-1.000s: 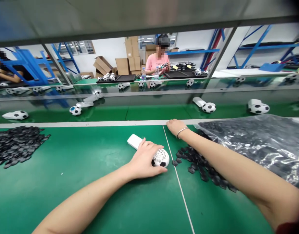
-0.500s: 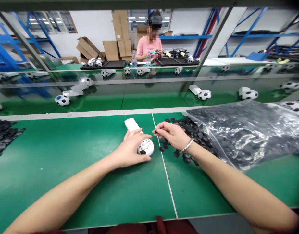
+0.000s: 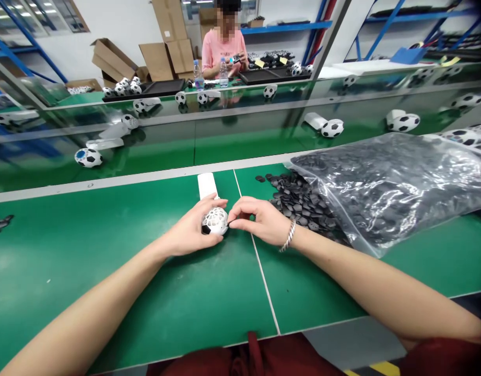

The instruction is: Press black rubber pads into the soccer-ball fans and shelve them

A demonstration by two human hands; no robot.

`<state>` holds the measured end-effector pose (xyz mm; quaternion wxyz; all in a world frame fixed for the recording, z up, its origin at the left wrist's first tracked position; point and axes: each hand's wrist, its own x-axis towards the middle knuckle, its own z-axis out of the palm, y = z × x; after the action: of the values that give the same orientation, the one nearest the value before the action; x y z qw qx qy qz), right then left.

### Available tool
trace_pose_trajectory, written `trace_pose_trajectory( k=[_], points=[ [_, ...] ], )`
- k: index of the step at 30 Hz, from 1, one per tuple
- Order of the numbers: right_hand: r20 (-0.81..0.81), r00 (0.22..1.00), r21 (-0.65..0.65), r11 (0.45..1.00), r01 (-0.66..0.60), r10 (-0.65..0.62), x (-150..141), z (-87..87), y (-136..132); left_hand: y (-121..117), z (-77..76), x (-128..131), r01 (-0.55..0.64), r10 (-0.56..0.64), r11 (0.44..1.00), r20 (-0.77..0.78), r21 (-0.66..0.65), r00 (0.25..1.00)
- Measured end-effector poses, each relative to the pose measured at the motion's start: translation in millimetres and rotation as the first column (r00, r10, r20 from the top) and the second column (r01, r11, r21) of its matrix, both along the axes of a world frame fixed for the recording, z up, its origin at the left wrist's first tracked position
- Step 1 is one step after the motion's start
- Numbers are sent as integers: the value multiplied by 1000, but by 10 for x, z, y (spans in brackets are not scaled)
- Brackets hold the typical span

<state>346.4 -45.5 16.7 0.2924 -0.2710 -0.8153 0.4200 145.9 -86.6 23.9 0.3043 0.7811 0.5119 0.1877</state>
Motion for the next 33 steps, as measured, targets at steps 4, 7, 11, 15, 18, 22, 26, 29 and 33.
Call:
trace_pose_trajectory(
  k=[4,7,11,15,18,22,26,29,33],
  points=[
    [12,1000,44,999,-15,15,-31,-38,-7,-3,-6,14,-9,9,1000,16,14,1000],
    [-16,1000,27,999,17,-16,-73,-67,-18,-6,-15,24,-44,44,999,24,9,999],
    [-52,998,0,999,41,-41,-116,-102,-31,-9,-25,44,-66,66,998,52,8,996],
    [-80,996,6,999,47,-47,-121,-129,-41,-10,-28,53,-71,71,997,60,6,996],
    [-101,993,-20,998,51,-53,-119,-149,-39,-13,-30,53,-76,76,997,76,-1,994],
    [-132,990,-57,997,45,-52,-128,-179,-6,-14,-35,57,-66,66,998,109,-1,992],
    [-125,990,-123,991,54,-69,-153,-214,21,-4,-41,73,-40,35,999,169,23,985],
    [-108,990,-174,982,69,-89,-182,-229,15,3,-47,76,-50,43,998,210,28,977],
    [-90,989,-216,972,94,-116,-162,-189,61,9,-57,75,-41,36,999,176,25,984]
  ],
)
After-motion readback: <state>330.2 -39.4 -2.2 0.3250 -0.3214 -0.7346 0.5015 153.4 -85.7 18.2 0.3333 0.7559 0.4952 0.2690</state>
